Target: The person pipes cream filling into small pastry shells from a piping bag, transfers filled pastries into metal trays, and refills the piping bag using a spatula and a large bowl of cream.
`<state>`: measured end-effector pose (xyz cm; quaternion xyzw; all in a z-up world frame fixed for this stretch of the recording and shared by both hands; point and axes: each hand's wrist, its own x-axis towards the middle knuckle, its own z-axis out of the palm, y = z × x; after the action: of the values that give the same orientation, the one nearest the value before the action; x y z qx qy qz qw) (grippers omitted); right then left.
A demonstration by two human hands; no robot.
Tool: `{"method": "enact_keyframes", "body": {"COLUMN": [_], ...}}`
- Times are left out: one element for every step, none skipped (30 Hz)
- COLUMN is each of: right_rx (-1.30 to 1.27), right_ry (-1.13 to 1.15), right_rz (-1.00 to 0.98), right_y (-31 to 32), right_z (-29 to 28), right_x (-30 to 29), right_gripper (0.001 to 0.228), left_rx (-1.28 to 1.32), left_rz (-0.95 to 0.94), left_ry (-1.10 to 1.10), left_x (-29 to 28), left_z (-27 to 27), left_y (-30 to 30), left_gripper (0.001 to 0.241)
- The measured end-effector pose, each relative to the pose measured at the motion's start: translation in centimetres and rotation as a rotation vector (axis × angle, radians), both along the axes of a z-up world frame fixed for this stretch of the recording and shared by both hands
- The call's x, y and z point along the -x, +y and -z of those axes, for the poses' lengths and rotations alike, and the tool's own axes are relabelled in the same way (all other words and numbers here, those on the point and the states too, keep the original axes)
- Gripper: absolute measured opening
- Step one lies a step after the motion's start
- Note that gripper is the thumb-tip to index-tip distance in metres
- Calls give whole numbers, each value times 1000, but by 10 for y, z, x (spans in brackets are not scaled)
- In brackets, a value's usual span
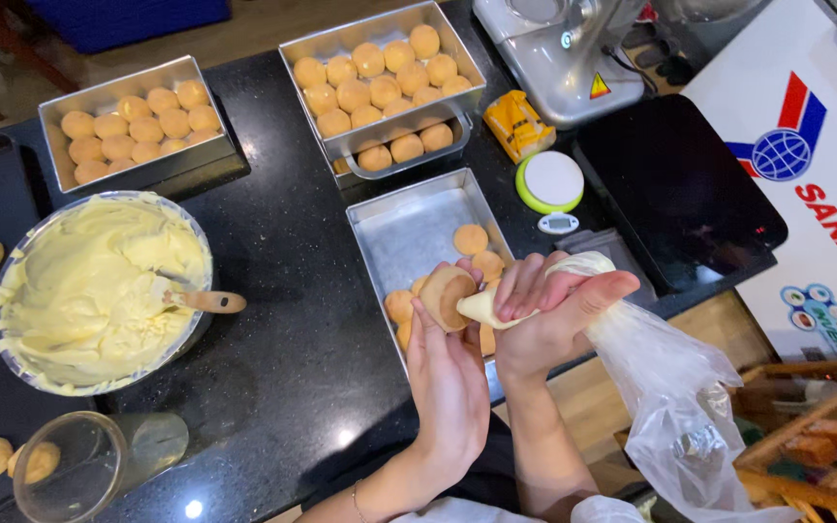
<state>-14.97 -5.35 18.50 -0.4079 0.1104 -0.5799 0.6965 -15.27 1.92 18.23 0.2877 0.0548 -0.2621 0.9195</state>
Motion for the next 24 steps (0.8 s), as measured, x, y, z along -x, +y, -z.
{"method": "enact_keyframes", "body": {"right_rx": [-3, -5, -20, -35, -51, -61, -72, -82, -90, -99, -106, -121, -134, -146, -156, -166, -177, -184, -191, -198, -207, -217, -225, -267], "right_ry": [8, 16, 20, 25, 30, 33, 36, 40, 55, 70, 86, 101, 114, 127, 140, 152, 165, 168, 171, 174, 133, 91, 48, 105], "right_rz": [5, 10, -3, -15, -30, -46, -61, -75, -66, -57, -43, -46, -47, -48, -52, -56, -61, -49, -36, -24, -100, -176, -253, -265], "right_y": [-3, -6, -10, -13, -15, -17, -18, -20, -21, -23, -25, -26, -29, -31, -33, -35, -37, -39, -40, -41, -42, -42, -41, -38], "right_z": [0, -1, -1, -1, -2, -2, -3, -2, -2, 0, 1, 3, 5, 7, 9, 10, 11, 10, 8, 5, 0, -7, -15, -23], "right_x": [-3, -6, -8, -11, -13, -16, -18, -20, -23, -26, -27, -27, -27, -28, -28, -28, -29, -30, -32, -33, -34, -34, -36, -36], "right_gripper": [63, 63, 63, 63, 63, 63, 63, 63, 63, 63, 63, 63, 63, 63, 64, 64, 64, 64, 64, 64, 60, 60, 63, 61], "left_rx": [-2, -4, 2, 8, 12, 20, 27, 33, 25, 16, 8, -35, -76, -116, -159, -203, -247, -305, -363, -421, -404, -387, -368, -279], "left_rz": [0, -1, -19, -37, -56, -71, -84, -98, -110, -121, -128, -126, -121, -117, -116, -115, -114, -116, -117, -118, -108, -97, -88, -68], "left_ry": [24, 48, 21, -6, -31, -77, -121, -166, -187, -208, -228, -217, -208, -199, -236, -273, -309, -357, -406, -454, -454, -455, -457, -381], "left_x": [-1, -2, -3, -4, -4, -5, -4, -4, -5, -6, -5, -5, -5, -4, -4, -4, -4, -6, -7, -9, -12, -15, -19, -23], "left_z": [0, 0, 0, 1, 1, 2, 3, 4, 6, 9, 11, 14, 17, 20, 24, 27, 31, 34, 37, 39, 41, 42, 42, 42], "left_y": [-3, -6, -8, -10, -11, -12, -12, -12, -13, -13, -14, -15, -16, -17, -18, -19, -20, -21, -21, -20, -19, -18, -18, -17], "left_gripper": [53, 54, 55, 56, 57, 57, 57, 57, 57, 58, 58, 58, 58, 58, 56, 55, 54, 52, 50, 48, 49, 49, 49, 50]}}
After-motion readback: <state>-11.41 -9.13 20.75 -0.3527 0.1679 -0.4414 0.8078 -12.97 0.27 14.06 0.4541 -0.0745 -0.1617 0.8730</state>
